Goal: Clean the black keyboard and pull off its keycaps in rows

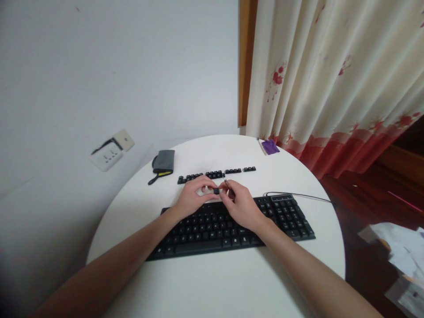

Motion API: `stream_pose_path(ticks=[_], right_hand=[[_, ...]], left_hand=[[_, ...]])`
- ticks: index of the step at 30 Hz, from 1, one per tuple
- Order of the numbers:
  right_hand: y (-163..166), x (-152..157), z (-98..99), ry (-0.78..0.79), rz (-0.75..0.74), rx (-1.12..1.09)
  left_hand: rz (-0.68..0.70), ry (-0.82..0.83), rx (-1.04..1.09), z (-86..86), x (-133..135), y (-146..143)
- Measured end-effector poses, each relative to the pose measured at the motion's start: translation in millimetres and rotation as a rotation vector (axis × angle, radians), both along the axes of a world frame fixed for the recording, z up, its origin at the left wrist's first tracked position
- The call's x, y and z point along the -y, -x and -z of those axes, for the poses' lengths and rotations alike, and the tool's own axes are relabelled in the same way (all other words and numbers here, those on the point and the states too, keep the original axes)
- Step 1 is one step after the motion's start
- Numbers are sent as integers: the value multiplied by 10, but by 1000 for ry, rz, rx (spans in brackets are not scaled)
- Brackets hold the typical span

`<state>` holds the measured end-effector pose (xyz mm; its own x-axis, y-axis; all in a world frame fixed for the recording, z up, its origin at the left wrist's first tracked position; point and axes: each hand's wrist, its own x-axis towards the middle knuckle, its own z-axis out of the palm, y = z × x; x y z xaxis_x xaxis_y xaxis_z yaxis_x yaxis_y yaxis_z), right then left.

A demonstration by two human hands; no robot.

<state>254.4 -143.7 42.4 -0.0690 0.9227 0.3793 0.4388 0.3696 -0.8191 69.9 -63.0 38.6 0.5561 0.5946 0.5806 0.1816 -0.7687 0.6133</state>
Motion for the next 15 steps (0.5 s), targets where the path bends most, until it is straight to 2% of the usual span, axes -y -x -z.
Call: stream_pose_path(ticks=[9, 11, 15], right_hand=[[-23, -20, 12, 1, -6, 41], [-76, -65, 19, -6, 36, 77], [-272, -290, 76, 29, 221, 225]], left_hand=[[71, 13, -9, 18, -30, 14], [31, 36, 6, 13, -26, 17], [-117, 147, 169, 3, -33, 32]])
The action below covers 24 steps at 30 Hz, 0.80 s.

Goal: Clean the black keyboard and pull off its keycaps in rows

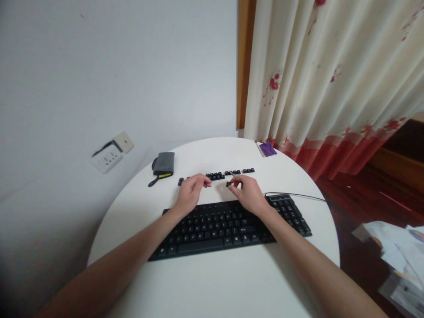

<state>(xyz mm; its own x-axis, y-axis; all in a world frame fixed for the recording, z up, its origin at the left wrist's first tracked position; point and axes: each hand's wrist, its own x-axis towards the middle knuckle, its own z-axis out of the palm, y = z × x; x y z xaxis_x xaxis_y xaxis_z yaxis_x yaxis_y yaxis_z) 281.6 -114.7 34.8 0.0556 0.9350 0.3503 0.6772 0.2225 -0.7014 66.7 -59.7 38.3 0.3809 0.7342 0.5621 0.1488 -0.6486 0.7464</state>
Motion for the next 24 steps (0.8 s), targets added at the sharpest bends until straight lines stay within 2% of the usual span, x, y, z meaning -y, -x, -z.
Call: stream_pose_path(ticks=[3, 6, 14, 24], right_hand=[[-120, -223, 71, 110, 112, 133], [-138, -404, 133, 212, 146, 200], [-56, -614, 218, 278, 154, 237], [-18, -673, 266, 311, 276, 281]], left_hand=[[-107, 70, 105, 7, -28, 11], [-164, 99, 162, 24, -57, 16], [-166, 83, 152, 43, -61, 24], [-163, 65, 143, 35, -47, 14]])
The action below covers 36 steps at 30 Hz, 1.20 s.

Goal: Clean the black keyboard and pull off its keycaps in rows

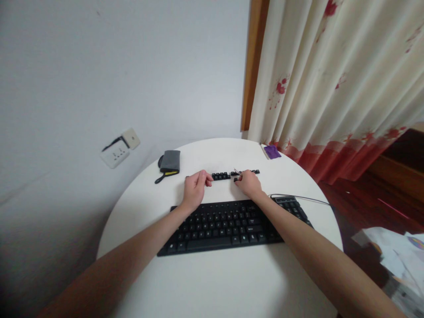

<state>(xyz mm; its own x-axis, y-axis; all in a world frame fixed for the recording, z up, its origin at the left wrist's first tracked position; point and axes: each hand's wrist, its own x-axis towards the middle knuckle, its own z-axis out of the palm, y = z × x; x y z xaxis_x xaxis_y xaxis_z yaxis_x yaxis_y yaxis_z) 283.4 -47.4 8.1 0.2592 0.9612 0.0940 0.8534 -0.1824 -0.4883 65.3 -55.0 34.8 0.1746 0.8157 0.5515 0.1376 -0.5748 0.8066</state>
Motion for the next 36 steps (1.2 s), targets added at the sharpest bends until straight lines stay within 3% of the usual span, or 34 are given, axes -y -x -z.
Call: stream_pose_path(ticks=[31, 36], right_hand=[[167, -130, -4, -28, 45, -40], [137, -64, -127, -73, 28, -90]], left_hand=[[32, 12, -29, 27, -4, 8], [30, 8, -24, 18, -2, 10]])
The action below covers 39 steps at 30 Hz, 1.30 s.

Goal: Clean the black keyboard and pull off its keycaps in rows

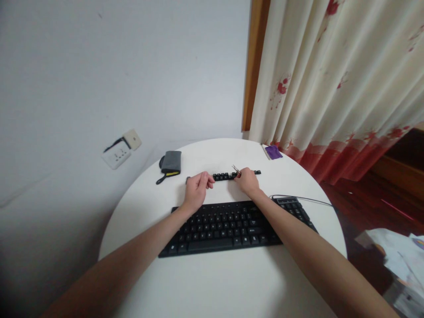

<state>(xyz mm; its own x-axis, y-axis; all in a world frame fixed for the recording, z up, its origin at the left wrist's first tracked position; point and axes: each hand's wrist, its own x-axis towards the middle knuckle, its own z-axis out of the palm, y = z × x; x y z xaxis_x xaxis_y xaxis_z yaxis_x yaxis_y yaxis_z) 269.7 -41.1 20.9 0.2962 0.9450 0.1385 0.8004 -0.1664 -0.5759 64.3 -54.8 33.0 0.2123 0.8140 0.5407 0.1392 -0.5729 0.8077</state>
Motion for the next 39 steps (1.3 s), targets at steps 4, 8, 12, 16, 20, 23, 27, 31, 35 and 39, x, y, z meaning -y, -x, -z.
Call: stream_pose_path(ticks=[4, 8, 12, 16, 20, 23, 27, 31, 35, 39], right_hand=[[-106, 113, -222, -80, -17, -64], [-231, 310, -402, -229, -98, -349], [-329, 569, -513, -405, -175, -399], [-387, 770, -574, -301, -253, -332], [-404, 859, -578, -115, -504, -296], [-390, 892, -583, -38, -647, -212], [-371, 924, -603, -3, -764, -174], [-386, 939, -599, 29, -889, -191], [-394, 941, -555, 101, -912, -184], [-350, 928, -496, 104, -865, -152]], left_hand=[[1, -4, 5, 1, 0, 1], [3, 1, -4, -1, 4, 2], [-3, -6, -40, -15, 15, 7], [-15, -11, -74, -10, 11, 13], [-26, 3, -100, 14, -7, 19], [-30, 0, -118, 9, -8, 17], [-34, -8, -132, -25, 6, 7], [-34, -12, -136, -35, 18, 2], [-33, -19, -135, -12, 5, 13], [-31, -12, -141, -5, 1, 18]])
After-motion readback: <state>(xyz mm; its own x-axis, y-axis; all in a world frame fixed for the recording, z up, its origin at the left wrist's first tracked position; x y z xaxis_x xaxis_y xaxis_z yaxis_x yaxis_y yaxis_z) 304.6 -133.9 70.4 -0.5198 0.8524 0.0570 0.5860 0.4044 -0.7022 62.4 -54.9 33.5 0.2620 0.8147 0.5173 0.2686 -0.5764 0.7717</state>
